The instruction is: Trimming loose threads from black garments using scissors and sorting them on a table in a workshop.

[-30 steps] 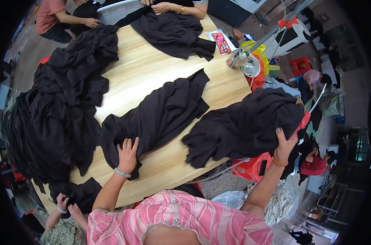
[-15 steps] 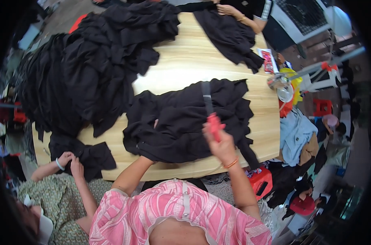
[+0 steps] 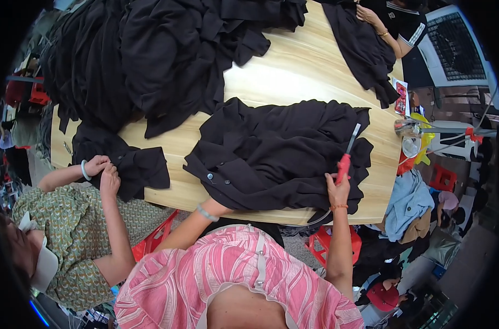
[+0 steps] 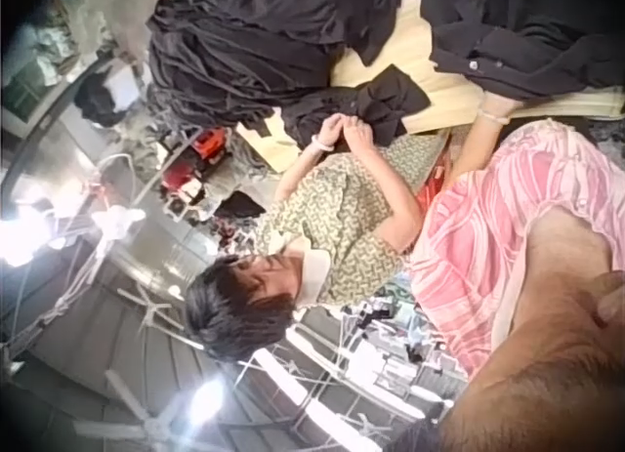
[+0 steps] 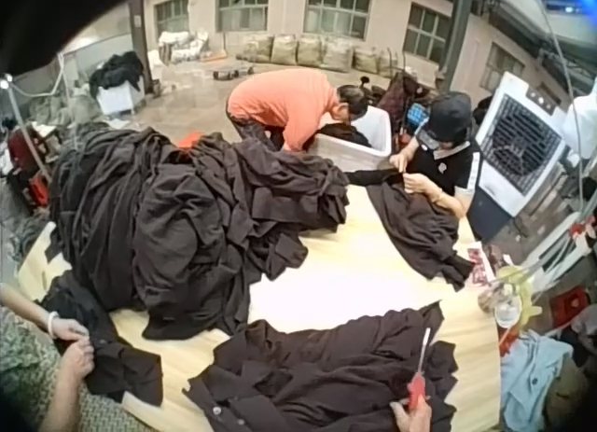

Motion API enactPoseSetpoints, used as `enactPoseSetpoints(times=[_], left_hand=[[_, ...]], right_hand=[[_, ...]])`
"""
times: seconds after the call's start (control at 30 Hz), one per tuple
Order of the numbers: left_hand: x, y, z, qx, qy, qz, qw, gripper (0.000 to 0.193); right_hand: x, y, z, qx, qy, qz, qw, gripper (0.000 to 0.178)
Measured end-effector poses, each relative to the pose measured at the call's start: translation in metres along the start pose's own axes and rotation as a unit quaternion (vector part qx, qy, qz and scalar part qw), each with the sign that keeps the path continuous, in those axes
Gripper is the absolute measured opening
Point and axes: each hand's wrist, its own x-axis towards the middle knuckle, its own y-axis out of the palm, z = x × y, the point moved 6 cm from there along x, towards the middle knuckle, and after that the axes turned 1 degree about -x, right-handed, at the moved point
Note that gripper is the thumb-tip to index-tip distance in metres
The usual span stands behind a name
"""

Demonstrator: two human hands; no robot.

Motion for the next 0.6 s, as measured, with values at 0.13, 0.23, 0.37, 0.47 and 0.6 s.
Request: enactPoseSetpoints(times=[0.13, 0.23, 0.37, 0.47, 0.6], left_hand=[[-0.041, -0.043, -0.004, -0.146, -0.240, 0.166, 0.945, 0.024], [-0.016, -0.090, -0.006, -0.172, -0.345, -0.069, 0.920, 0.024], [0.025, -0.062, 0.002, -0.036, -0.192, -0.050, 0.979, 0.051], [0.022, -0.058, 0.013, -0.022, -0.177, -0.045, 0.983, 0.039], [0.031, -0.129, -0.009, -0.086, -0.143, -0.273, 0.948, 0.042]], right_hand=[[-0.036, -0.031, 0.038, 0.085, -0.014, 0.039, 0.996, 0.071], [-0.060, -0.015, 0.023, -0.105, -0.065, 0.143, 0.982, 0.082], [-0.044, 0.007, 0.010, -0.131, -0.084, 0.115, 0.981, 0.063], [-0.025, -0.028, 0.039, -0.049, -0.054, 0.140, 0.988, 0.058], [-0.013, -0.118, 0.089, 0.004, -0.167, 0.002, 0.986, 0.054]])
